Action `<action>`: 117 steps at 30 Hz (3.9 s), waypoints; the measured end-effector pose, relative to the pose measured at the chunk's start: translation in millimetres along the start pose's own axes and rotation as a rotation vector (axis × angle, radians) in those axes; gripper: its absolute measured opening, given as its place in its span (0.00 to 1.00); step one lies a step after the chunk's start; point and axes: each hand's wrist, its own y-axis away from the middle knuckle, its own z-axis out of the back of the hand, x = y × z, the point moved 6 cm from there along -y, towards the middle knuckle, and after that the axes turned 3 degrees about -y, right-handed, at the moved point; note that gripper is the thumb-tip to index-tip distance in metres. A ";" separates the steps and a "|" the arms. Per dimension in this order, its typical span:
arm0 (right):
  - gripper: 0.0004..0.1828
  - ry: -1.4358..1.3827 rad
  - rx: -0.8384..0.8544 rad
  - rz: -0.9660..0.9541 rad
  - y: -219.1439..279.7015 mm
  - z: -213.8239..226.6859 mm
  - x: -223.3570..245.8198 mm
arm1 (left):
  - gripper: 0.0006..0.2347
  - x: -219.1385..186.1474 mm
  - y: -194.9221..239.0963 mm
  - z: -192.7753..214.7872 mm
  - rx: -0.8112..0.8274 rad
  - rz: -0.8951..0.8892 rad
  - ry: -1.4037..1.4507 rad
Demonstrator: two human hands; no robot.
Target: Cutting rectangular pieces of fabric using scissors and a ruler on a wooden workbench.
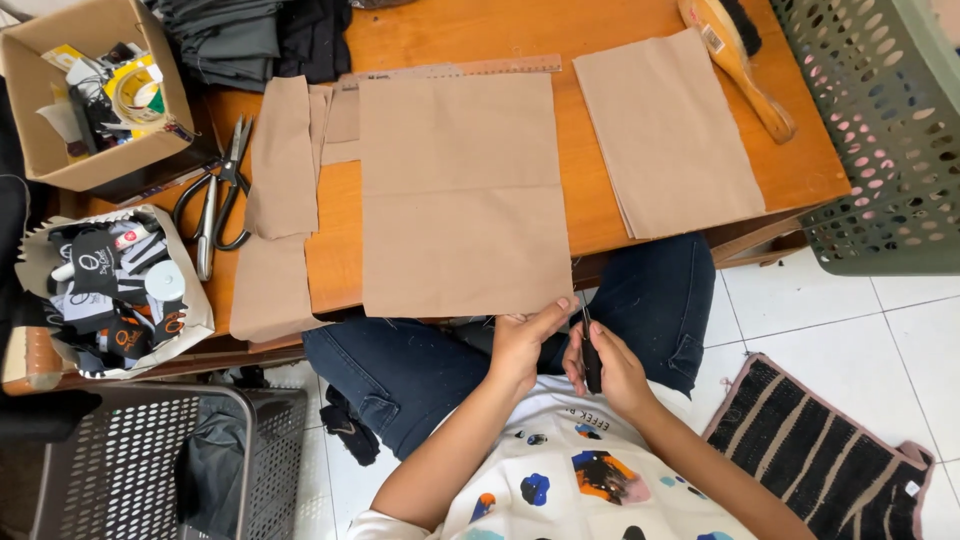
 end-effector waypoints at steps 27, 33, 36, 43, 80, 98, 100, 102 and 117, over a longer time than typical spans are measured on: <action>0.21 -0.034 -0.076 -0.016 -11.5 -10.4 8.1 | 0.04 -4.5 16.3 -14.5 -0.046 -0.023 -0.091; 0.21 -0.051 -0.078 0.001 -11.6 -7.1 3.4 | 0.03 0.5 14.2 -11.6 -0.050 -0.038 -0.061; 0.22 -0.042 -0.076 0.004 -12.9 -5.0 2.2 | 0.04 1.2 13.3 -12.2 -0.048 -0.034 -0.065; 0.21 -0.054 -0.076 0.018 -13.9 -11.4 8.7 | 0.04 -8.1 23.6 -17.7 -0.056 -0.020 -0.035; 0.22 -0.090 -0.075 0.043 -17.7 2.1 0.4 | 0.11 -12.5 21.5 -24.5 -0.054 0.052 0.028; 0.22 -0.091 -0.073 0.007 -16.0 -3.2 4.8 | 0.11 -21.4 29.7 -25.5 -0.080 0.031 0.013; 0.22 -0.120 -0.079 -0.010 -16.6 -3.9 3.6 | 0.11 -19.9 28.8 -24.0 -0.082 0.035 0.019; 0.22 -0.124 -0.089 -0.014 -17.3 -4.2 2.8 | 0.12 -17.4 27.9 -23.1 -0.081 0.062 0.023; 0.23 -0.051 -0.155 -0.035 -13.9 1.1 -8.7 | 0.12 -6.1 23.3 -18.6 -0.113 0.124 0.061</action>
